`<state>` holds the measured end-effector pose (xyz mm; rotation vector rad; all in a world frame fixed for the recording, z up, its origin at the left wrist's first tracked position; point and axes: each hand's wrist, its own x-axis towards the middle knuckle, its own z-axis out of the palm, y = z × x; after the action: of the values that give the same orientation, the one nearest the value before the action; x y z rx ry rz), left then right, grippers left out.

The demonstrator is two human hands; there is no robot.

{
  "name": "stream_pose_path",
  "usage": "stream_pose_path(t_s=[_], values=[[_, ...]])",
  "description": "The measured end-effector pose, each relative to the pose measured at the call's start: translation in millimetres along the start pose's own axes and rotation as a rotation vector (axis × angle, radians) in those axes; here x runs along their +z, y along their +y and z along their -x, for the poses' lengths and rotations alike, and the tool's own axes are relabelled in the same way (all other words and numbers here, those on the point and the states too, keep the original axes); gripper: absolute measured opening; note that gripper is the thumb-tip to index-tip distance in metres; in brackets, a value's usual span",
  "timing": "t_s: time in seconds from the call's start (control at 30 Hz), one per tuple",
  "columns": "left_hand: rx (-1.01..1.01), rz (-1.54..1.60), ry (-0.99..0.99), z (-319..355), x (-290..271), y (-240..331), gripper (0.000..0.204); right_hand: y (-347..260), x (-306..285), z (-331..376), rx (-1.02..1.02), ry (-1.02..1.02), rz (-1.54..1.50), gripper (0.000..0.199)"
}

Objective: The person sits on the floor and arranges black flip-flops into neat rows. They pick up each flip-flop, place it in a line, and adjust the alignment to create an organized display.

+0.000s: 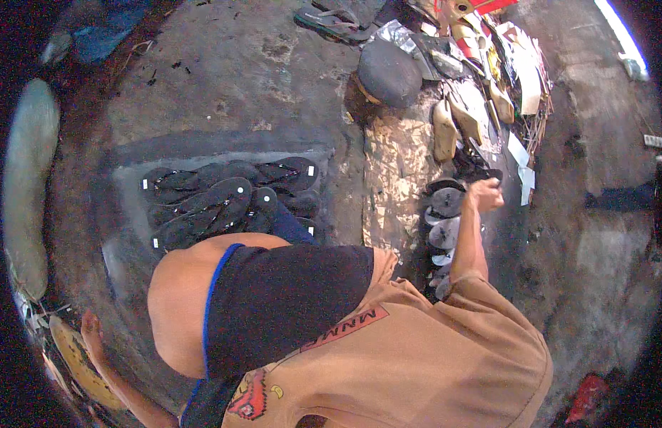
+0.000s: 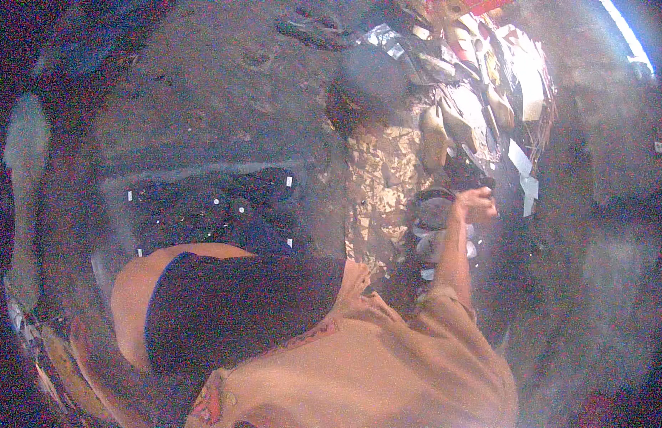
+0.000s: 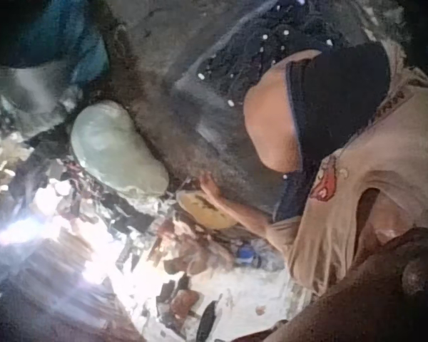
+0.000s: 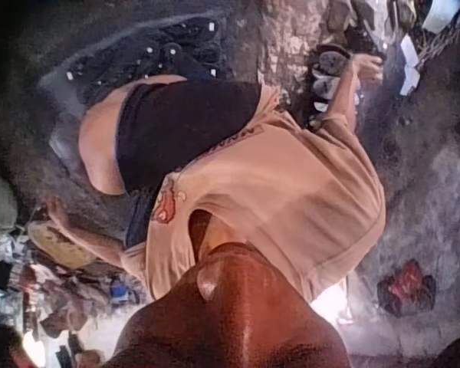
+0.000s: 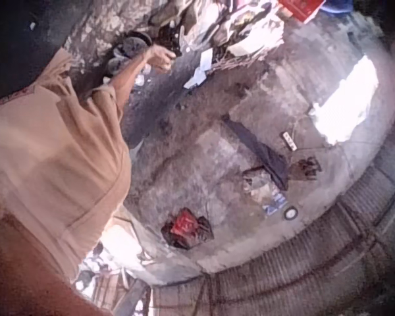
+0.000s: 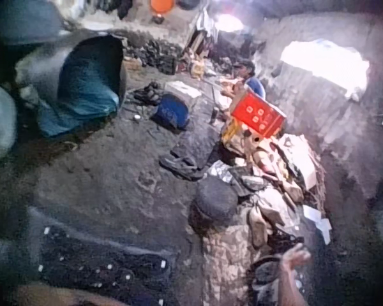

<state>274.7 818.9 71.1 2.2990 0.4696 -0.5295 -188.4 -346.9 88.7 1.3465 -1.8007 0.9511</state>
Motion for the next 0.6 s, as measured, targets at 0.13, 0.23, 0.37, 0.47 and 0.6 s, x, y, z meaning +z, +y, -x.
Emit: stream_pose_path(t_s=[0.13,0.23,0.37,0.47,0.6], values=[[0.223,-0.177,0.087,33.3,8.4,42.2,0.047,-54.2,-60.4,-47.2,-0.198,-0.053,-0.386,0.053],[0.296,0.045,0.182,44.1,-16.9,112.8,0.044,-161.4,-115.0,-58.7,-0.441,-0.419,-0.732,0.056],[0.456,0.028,0.197,50.8,-8.5,185.9,0.040,-372.0,-296.0,64.6,-0.528,-1.365,-1.368,0.050],[0.334,0.220,0.092,69.5,34.2,217.9,0.044,-483.5,-424.2,173.7,-0.928,-1.797,-1.561,0.052],[0.288,0.753,0.063,98.9,126.0,261.4,0.053,-517.9,-523.2,294.1,-0.963,-2.432,-1.642,0.049]])
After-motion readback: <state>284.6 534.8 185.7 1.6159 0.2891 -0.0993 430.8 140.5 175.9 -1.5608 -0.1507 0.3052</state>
